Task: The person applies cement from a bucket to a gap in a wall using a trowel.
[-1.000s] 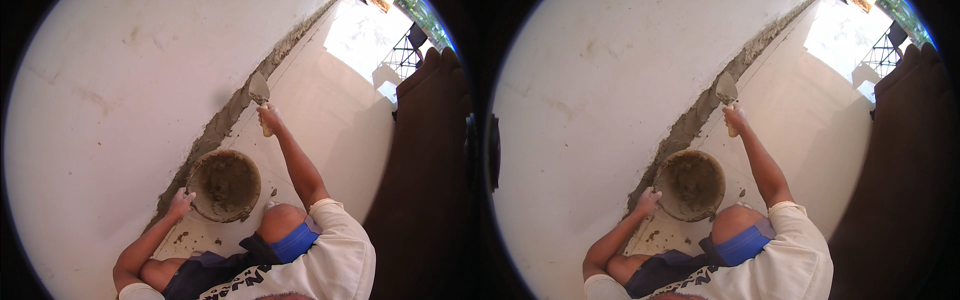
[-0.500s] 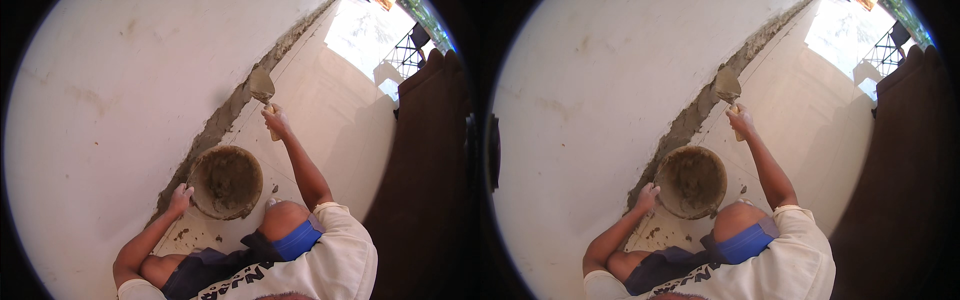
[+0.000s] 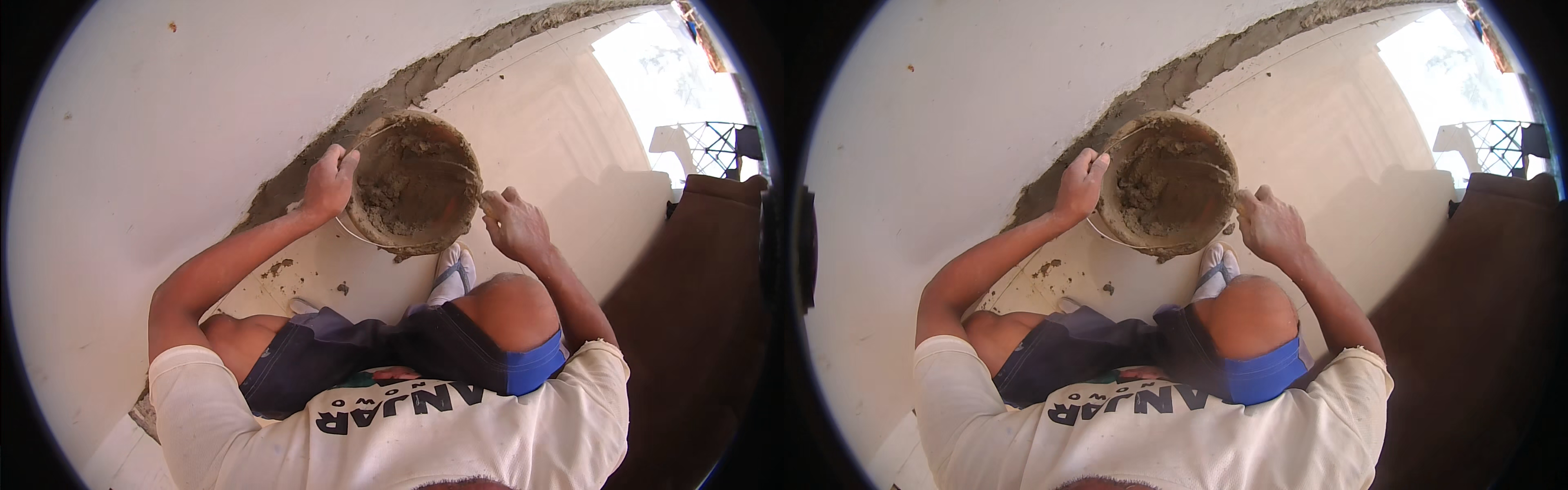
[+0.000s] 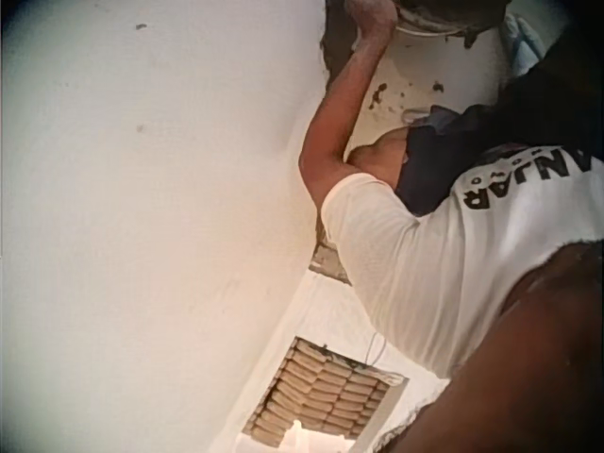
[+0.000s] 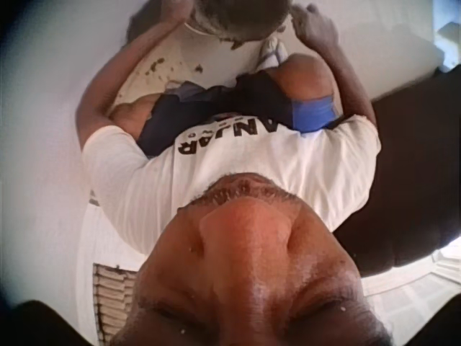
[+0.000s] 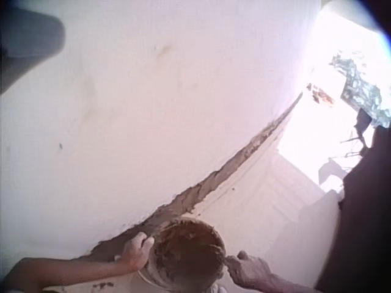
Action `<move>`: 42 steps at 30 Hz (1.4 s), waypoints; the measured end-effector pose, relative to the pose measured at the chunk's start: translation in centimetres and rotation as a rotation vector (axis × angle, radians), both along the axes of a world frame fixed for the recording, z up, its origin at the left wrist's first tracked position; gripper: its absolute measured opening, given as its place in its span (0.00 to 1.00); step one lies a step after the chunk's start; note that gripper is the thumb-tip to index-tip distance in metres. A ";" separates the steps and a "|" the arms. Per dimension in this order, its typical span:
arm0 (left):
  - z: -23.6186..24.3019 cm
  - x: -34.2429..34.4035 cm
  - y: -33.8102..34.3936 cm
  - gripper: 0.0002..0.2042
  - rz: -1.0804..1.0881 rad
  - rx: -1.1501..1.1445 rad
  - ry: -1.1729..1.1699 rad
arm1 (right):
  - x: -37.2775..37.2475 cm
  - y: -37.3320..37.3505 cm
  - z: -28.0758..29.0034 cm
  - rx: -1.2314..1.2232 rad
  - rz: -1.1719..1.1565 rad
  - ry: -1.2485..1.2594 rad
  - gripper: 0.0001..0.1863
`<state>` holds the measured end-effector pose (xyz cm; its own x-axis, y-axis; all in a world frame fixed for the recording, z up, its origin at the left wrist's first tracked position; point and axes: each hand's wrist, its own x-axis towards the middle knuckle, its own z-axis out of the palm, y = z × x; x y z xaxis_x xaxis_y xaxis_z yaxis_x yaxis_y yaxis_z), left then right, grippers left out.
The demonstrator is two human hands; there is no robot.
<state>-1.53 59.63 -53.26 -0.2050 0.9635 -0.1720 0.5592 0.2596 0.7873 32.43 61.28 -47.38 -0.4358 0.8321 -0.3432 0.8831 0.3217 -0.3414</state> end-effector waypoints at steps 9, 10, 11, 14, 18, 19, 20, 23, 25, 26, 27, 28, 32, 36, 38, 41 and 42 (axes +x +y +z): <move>1.3 2.4 3.3 0.16 -0.216 0.196 0.016 | -5.6 3.6 -2.5 0.199 0.212 -0.204 0.08; 1.2 2.3 3.3 0.16 -0.257 0.238 0.017 | -6.2 2.9 -2.9 0.205 0.230 -0.203 0.08; 1.2 2.3 3.2 0.16 -0.269 0.221 0.014 | -6.8 2.1 -3.2 0.210 0.246 -0.203 0.07; 1.6 2.2 3.1 0.16 -0.281 0.202 0.004 | -6.7 0.7 -2.5 0.147 0.311 -0.222 0.08; 2.2 2.3 3.4 0.17 -0.296 0.211 -0.007 | -4.8 -0.4 1.2 0.086 0.352 -0.206 0.10; 2.4 2.7 3.4 0.17 -0.310 0.203 -0.014 | -4.3 0.0 1.5 0.092 0.311 -0.252 0.11; 2.5 2.9 3.7 0.17 -0.322 0.198 -0.012 | -3.9 0.7 1.6 0.097 0.270 -0.296 0.13; 2.8 3.5 4.1 0.17 -0.354 0.187 -0.012 | -3.4 1.0 0.7 0.108 0.117 -0.309 0.14; 2.7 4.1 4.0 0.16 -0.354 0.195 -0.035 | -3.6 0.6 -0.9 0.079 0.040 -0.300 0.14; 2.6 4.4 3.8 0.16 -0.373 0.204 -0.043 | -3.3 0.2 -3.3 0.067 0.048 -0.280 0.15; 2.5 4.5 3.6 0.16 -0.391 0.213 -0.052 | -3.0 -0.4 -4.5 -0.019 0.056 -0.167 0.14; 2.6 4.7 3.8 0.16 -0.408 0.235 -0.063 | -2.6 -0.4 -5.0 -0.093 0.064 -0.057 0.14; 2.5 4.2 3.9 0.17 -0.467 0.283 -0.055 | -4.5 -3.4 -6.0 -0.642 -0.221 0.268 0.17; 2.5 4.5 3.8 0.16 -0.503 0.294 -0.057 | -5.3 -5.3 -3.5 -0.762 -0.323 0.359 0.18; 2.7 4.6 4.0 0.16 -0.496 0.280 -0.043 | -3.1 -5.4 -3.9 -0.596 -0.229 0.312 0.19; 2.8 3.8 4.1 0.16 -0.474 0.235 -0.020 | -1.0 -6.5 -5.7 0.061 -0.030 0.320 0.19; 2.9 3.8 4.3 0.17 -0.481 0.225 -0.030 | -0.6 -6.1 -5.1 0.127 -0.005 0.180 0.19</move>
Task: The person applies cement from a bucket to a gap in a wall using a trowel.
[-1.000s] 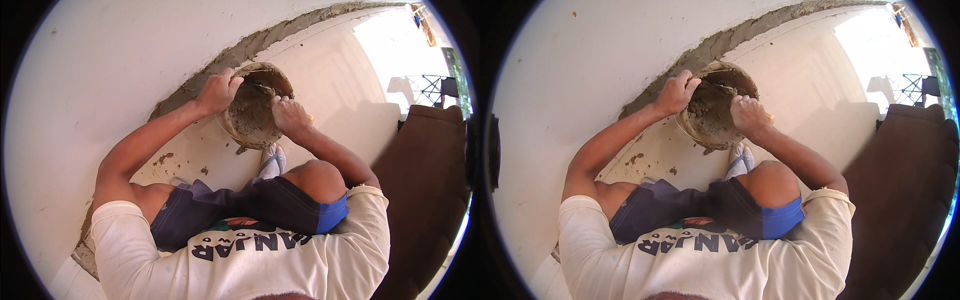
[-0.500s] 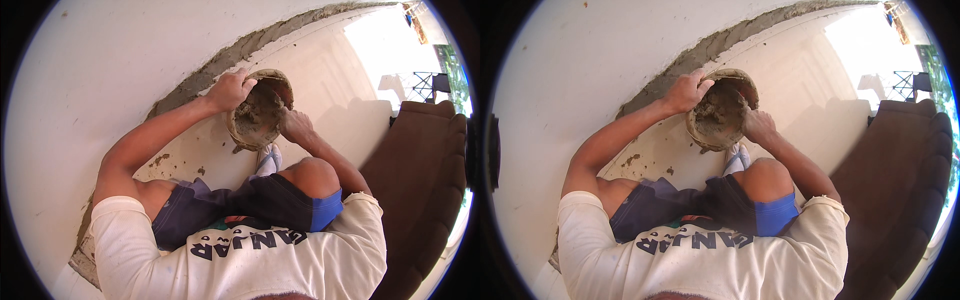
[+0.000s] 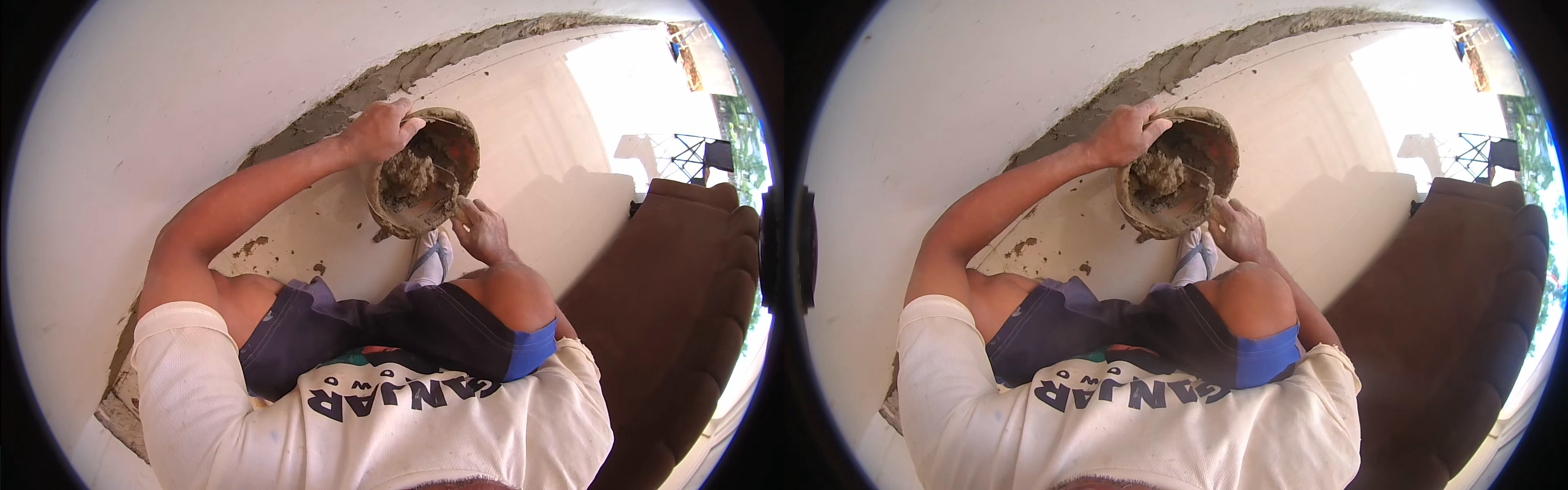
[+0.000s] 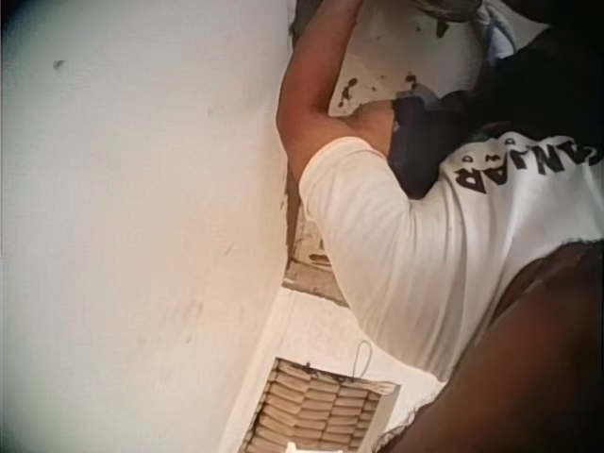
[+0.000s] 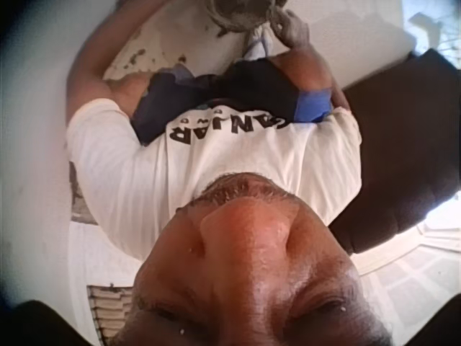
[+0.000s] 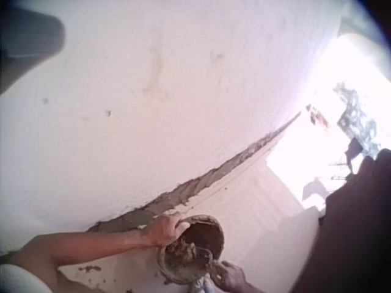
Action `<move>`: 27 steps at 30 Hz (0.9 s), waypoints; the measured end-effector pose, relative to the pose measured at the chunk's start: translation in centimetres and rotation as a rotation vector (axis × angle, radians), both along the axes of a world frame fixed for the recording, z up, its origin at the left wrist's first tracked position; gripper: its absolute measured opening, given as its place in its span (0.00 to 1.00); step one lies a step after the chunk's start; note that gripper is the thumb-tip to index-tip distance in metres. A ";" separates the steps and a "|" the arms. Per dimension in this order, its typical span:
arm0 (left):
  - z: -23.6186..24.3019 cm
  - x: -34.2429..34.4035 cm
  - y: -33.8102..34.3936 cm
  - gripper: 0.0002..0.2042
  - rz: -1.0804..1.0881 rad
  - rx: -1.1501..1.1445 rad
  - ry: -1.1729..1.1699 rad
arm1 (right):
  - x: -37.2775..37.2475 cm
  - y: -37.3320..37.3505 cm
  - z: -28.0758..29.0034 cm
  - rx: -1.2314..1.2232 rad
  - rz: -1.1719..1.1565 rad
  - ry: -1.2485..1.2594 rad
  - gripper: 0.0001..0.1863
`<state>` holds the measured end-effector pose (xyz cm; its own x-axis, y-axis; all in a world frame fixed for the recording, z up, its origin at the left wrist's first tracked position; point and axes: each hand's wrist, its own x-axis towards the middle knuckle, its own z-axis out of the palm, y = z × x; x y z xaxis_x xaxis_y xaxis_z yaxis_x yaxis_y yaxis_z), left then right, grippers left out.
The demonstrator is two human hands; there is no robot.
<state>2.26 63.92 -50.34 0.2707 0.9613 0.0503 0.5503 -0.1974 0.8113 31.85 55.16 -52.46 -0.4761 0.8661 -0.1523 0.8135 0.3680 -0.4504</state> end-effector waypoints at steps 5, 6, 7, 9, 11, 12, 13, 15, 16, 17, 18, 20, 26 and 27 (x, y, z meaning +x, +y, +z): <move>-0.7 0.4 -0.3 0.17 0.028 -0.009 0.002 | -0.1 0.6 3.9 -0.099 -0.136 -0.255 0.21; -0.6 0.7 -0.2 0.17 0.035 -0.015 -0.012 | -0.3 0.5 4.5 -0.232 -0.155 -0.180 0.22; -0.4 1.0 -0.1 0.17 0.042 -0.020 -0.025 | -0.6 0.5 5.0 -0.364 -0.175 -0.104 0.23; -0.1 1.3 0.3 0.17 0.052 -0.068 0.015 | -1.5 0.7 4.4 -0.730 -0.208 -0.017 0.26; 0.3 1.9 0.3 0.18 0.027 -0.082 0.035 | -1.8 0.5 4.1 -0.699 -0.133 -0.203 0.25; 0.4 2.3 -0.2 0.18 0.003 -0.076 0.037 | -1.8 1.1 4.8 -0.612 -0.077 -0.286 0.26; 0.5 2.9 -0.7 0.18 -0.024 -0.077 0.037 | -1.2 1.7 5.5 -0.533 -0.023 -0.369 0.26; 0.9 3.1 -0.9 0.19 -0.031 -0.092 0.068 | -0.3 3.0 7.3 -0.598 -0.052 -0.239 0.21; 1.2 3.1 -1.0 0.19 -0.034 -0.115 0.073 | -0.6 3.3 8.9 -0.776 -0.201 -0.135 0.19; 1.5 3.1 -1.0 0.19 -0.033 -0.131 0.077 | -0.9 3.6 10.4 -0.942 -0.348 -0.026 0.18; 1.5 3.3 -1.1 0.19 -0.017 -0.116 0.079 | -1.3 3.8 11.4 -1.000 -0.305 -0.026 0.17; 1.1 3.8 -1.3 0.19 0.013 -0.092 0.084 | -2.7 3.7 12.1 -1.120 -0.219 -0.023 0.16; 1.0 4.4 -1.3 0.19 0.002 -0.083 0.095 | -2.1 2.0 6.3 -0.676 0.060 -0.349 0.20; 1.2 4.4 -1.1 0.19 0.012 -0.068 0.096 | -1.1 2.2 6.3 -0.516 0.169 -0.391 0.21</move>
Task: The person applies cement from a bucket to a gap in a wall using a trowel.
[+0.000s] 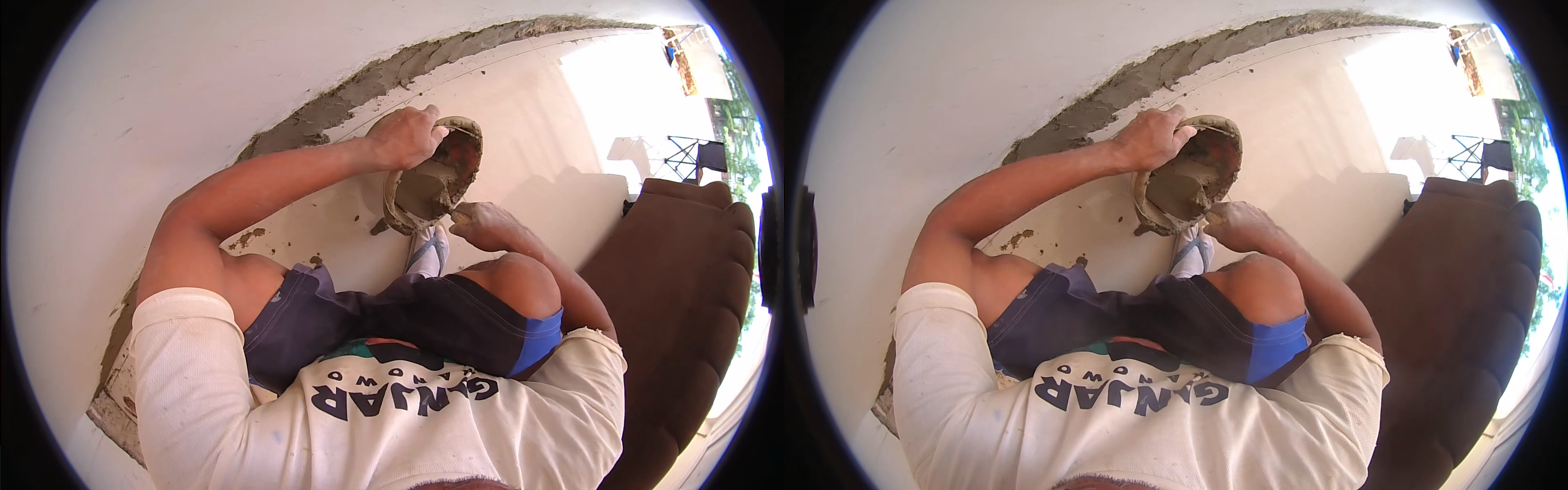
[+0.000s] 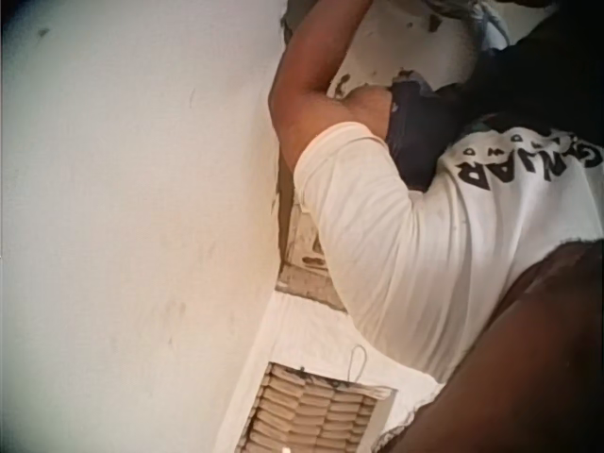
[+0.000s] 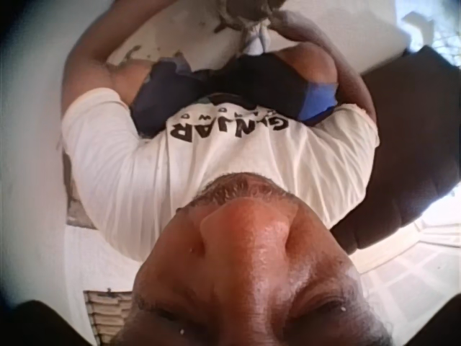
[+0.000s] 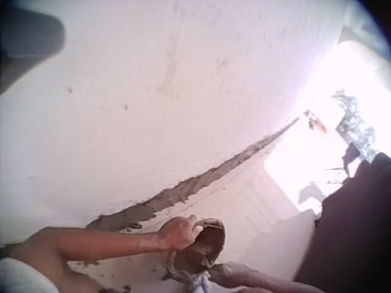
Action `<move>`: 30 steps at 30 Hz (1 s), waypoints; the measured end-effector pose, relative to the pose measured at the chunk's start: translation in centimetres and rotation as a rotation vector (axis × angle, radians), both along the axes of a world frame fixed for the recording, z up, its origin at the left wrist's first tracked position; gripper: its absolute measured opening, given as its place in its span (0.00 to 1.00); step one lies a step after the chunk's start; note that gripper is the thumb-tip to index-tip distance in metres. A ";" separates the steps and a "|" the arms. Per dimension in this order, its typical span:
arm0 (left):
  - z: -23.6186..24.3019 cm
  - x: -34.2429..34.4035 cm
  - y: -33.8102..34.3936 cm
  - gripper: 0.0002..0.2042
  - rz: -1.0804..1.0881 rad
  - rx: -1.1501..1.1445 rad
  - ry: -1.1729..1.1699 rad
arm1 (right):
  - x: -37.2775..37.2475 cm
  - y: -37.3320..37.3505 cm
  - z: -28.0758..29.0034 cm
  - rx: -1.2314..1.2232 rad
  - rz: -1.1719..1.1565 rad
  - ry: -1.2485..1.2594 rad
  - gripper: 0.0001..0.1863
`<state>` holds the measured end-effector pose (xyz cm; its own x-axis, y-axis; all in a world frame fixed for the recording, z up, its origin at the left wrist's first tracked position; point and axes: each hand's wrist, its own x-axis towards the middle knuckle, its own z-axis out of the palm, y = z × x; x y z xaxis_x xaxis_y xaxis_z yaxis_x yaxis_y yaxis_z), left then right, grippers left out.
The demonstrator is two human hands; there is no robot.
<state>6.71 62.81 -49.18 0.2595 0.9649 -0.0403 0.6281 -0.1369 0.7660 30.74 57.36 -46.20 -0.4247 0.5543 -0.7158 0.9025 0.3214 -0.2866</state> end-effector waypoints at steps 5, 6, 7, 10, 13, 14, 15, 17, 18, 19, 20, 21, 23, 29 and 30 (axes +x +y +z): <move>0.6 -0.7 -0.4 0.18 0.056 -0.036 0.011 | 0.9 2.0 5.4 0.287 -0.128 -0.168 0.20; 0.4 -0.8 -0.5 0.18 0.053 -0.021 0.006 | 0.9 2.6 5.4 0.340 -0.115 -0.251 0.19; -0.2 -0.5 -0.5 0.18 0.045 -0.003 -0.006 | 1.6 2.9 4.3 0.373 -0.038 -0.271 0.17; -0.5 -0.1 -0.1 0.18 0.001 0.010 0.006 | 2.1 2.3 -1.1 0.251 -0.018 -0.250 0.17; -0.5 -0.8 -0.5 0.18 -0.035 0.029 -0.043 | 2.3 2.2 -4.3 0.050 -0.080 0.077 0.18; -0.6 -1.2 -0.4 0.17 -0.047 0.045 -0.078 | 2.4 1.8 -5.5 -0.111 -0.251 0.121 0.22; -1.0 -2.1 -0.7 0.17 -0.023 0.054 -0.083 | 1.2 0.8 -6.3 -0.157 -0.303 0.180 0.24; -1.6 -3.1 -0.8 0.16 0.015 0.080 -0.104 | -1.0 -1.1 -7.2 -0.242 -0.415 0.286 0.29; -1.6 -3.3 -0.6 0.16 0.008 0.096 -0.123 | -2.1 -1.2 -6.6 -0.344 -0.471 0.299 0.29; -1.6 -3.5 -0.7 0.16 0.003 0.109 -0.139 | -2.5 -1.3 -6.1 -0.344 -0.476 0.315 0.29; -1.6 -3.8 -0.8 0.16 -0.001 0.122 -0.155 | -2.9 -1.4 -5.6 -0.345 -0.482 0.330 0.28; -1.5 -3.8 -0.6 0.16 0.009 0.122 -0.138 | -3.0 -1.5 -5.3 -0.340 -0.489 0.338 0.28; -1.3 -4.1 -0.1 0.16 0.028 0.122 -0.106 | -1.5 -1.8 -6.0 -0.037 -0.337 0.431 0.26; -1.1 -3.9 0.0 0.16 -0.003 0.074 -0.136 | -0.3 -1.1 -5.5 0.586 -0.015 0.053 0.19; -1.2 -3.9 -0.1 0.16 0.004 0.063 -0.137 | -0.6 -1.1 -4.8 0.572 -0.069 0.062 0.19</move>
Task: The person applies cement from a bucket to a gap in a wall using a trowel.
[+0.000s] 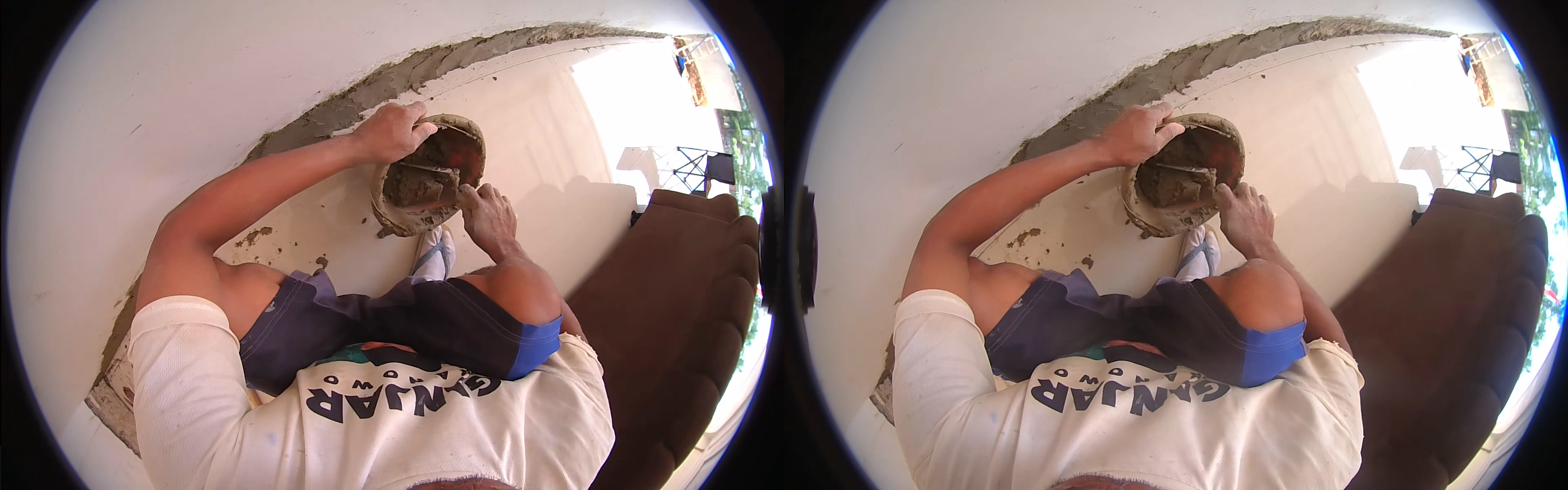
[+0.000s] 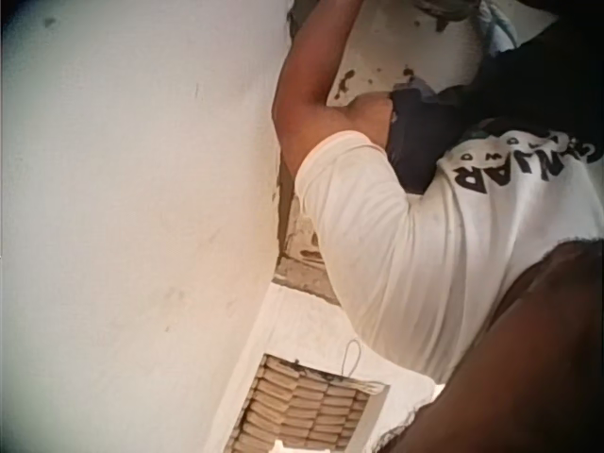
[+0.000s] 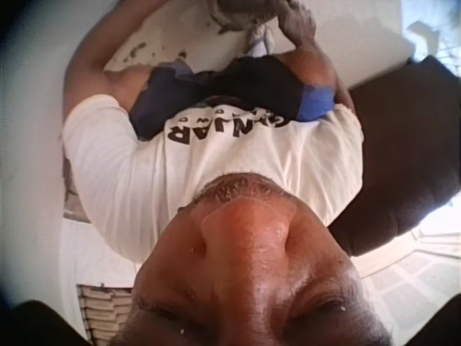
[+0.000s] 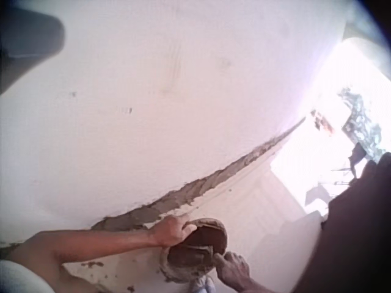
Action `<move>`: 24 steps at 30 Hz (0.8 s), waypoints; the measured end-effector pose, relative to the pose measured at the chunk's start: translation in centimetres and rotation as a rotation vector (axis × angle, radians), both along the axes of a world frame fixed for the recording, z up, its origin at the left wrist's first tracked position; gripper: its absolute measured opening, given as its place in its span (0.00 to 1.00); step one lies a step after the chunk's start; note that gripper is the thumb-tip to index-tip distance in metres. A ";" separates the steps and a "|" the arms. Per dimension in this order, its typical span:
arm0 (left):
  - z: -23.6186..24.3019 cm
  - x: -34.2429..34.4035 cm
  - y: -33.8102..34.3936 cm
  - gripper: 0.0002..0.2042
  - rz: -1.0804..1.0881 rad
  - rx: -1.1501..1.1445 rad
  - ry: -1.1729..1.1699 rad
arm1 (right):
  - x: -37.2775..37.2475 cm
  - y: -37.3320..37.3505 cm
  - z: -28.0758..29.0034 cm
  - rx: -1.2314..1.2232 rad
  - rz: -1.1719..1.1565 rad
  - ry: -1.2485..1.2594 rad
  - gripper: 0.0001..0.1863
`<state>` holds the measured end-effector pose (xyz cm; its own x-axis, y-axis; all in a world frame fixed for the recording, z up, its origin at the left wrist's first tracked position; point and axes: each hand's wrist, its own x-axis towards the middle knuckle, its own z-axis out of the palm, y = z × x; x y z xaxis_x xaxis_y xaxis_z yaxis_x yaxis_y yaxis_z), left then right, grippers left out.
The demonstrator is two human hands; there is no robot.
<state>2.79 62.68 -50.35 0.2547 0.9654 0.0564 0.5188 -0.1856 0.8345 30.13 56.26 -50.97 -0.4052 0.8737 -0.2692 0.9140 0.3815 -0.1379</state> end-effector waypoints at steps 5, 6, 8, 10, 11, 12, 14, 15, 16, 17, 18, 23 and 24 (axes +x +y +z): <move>-0.8 0.1 0.3 0.15 0.043 0.010 0.034 | 0.2 -0.3 1.8 -0.405 -0.279 0.210 0.21; -0.8 0.0 0.3 0.15 0.039 0.010 0.031 | 0.4 0.2 1.7 -0.577 -0.329 0.291 0.21; -0.9 -0.1 0.3 0.15 0.033 0.008 0.027 | 2.0 1.0 2.9 -0.624 -0.325 0.169 0.22; -0.8 0.1 0.3 0.16 0.048 0.001 -0.007 | 3.0 1.1 5.7 -0.402 -0.143 0.132 0.21; -0.9 0.1 -0.1 0.16 0.056 -0.013 -0.022 | 2.5 1.5 7.1 -0.369 -0.181 0.057 0.20; -0.9 -0.2 -0.3 0.16 0.055 -0.014 -0.010 | 1.6 2.2 8.9 -0.328 -0.223 -0.014 0.19; -0.5 -0.7 -0.3 0.16 0.058 0.001 0.006 | 0.4 2.9 9.3 -0.297 -0.201 -0.193 0.19; -0.5 -0.5 -0.3 0.16 0.063 0.008 -0.001 | 0.4 3.3 8.3 -0.321 -0.172 -0.250 0.20; -0.6 -0.3 -0.4 0.17 0.070 0.012 -0.002 | 0.5 3.5 6.8 -0.349 -0.139 -0.301 0.20; -0.6 -0.2 -0.4 0.17 0.079 0.015 -0.002 | 1.2 3.4 4.6 -0.427 -0.111 -0.144 0.21; -0.6 0.0 -0.4 0.17 0.066 0.006 0.000 | 1.4 3.5 2.7 -0.529 -0.091 -0.075 0.24; -0.5 0.3 -0.5 0.16 0.045 0.018 -0.009 | -0.4 -0.8 -2.7 -0.885 -0.450 0.384 0.32; -0.7 -0.3 -0.8 0.16 0.052 0.021 -0.006 | -1.4 -1.0 -2.2 -0.878 -0.421 0.399 0.31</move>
<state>2.48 61.92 -51.03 0.2037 0.9759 0.0780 0.5228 -0.1758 0.8341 28.74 55.25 -53.22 -0.3128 0.5272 -0.7900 0.7770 -0.3364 -0.5321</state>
